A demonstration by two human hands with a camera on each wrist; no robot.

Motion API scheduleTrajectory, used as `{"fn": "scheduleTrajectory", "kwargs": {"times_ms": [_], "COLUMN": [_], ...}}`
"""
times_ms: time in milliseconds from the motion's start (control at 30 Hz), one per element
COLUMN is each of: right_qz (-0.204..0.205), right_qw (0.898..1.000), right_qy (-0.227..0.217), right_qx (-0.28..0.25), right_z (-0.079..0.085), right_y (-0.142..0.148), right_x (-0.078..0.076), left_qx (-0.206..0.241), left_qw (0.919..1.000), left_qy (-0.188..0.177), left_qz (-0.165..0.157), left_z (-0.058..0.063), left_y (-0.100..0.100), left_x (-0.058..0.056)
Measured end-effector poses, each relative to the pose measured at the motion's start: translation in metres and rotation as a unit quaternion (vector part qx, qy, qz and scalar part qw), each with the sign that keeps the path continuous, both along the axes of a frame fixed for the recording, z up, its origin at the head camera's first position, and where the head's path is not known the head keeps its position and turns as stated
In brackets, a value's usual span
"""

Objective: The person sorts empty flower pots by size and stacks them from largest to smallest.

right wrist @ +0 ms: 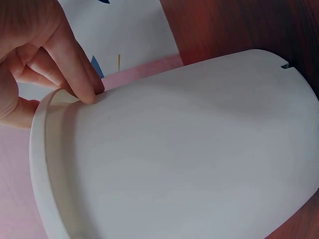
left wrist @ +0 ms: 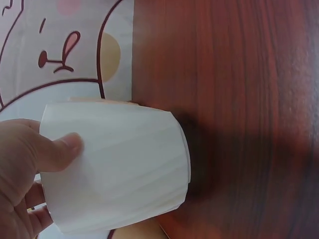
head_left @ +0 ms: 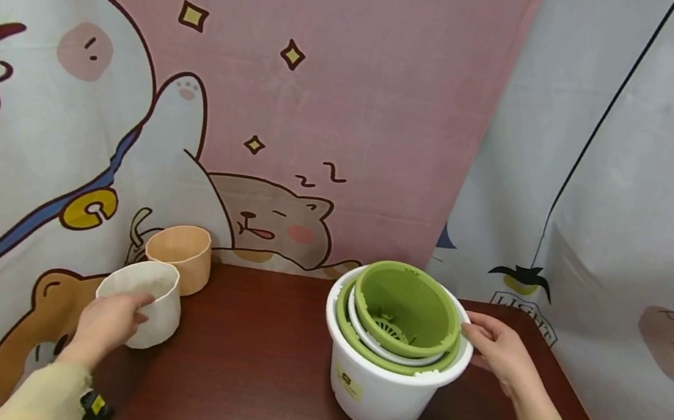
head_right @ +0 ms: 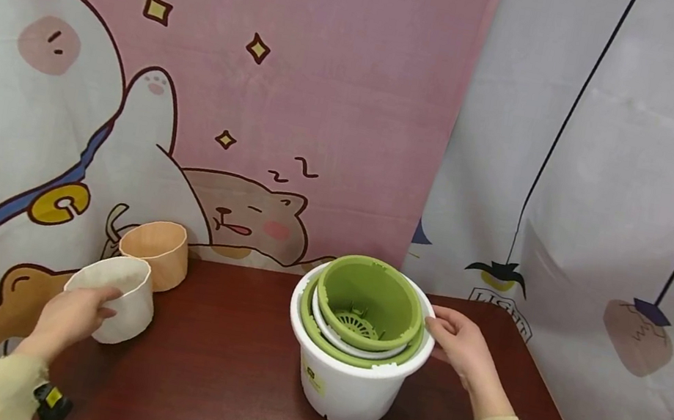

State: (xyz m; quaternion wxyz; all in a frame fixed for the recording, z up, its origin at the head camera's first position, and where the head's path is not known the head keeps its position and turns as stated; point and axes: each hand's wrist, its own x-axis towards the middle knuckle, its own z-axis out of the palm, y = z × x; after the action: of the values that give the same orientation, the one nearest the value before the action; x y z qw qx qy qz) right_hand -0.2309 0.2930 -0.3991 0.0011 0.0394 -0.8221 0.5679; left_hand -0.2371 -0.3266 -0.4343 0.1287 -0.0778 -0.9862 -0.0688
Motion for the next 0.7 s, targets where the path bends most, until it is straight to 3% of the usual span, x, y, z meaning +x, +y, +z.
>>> {"fn": "scheduleTrajectory", "kwargs": {"times_ms": [300, 700], "right_qz": [-0.003, 0.000], "right_qw": [1.000, 1.000], "right_qy": [-0.009, 0.000], "right_qx": [0.008, 0.002], "right_z": [0.000, -0.001], "right_y": [0.000, 0.000], "right_x": [-0.001, 0.000], "left_qx": [-0.015, -0.024], "left_qw": [0.9961, 0.9776], "left_qy": [0.072, 0.171], "left_qz": [-0.050, -0.120], "left_z": [0.009, 0.023], "left_y": [0.022, 0.056], "left_x": [-0.001, -0.004]}}
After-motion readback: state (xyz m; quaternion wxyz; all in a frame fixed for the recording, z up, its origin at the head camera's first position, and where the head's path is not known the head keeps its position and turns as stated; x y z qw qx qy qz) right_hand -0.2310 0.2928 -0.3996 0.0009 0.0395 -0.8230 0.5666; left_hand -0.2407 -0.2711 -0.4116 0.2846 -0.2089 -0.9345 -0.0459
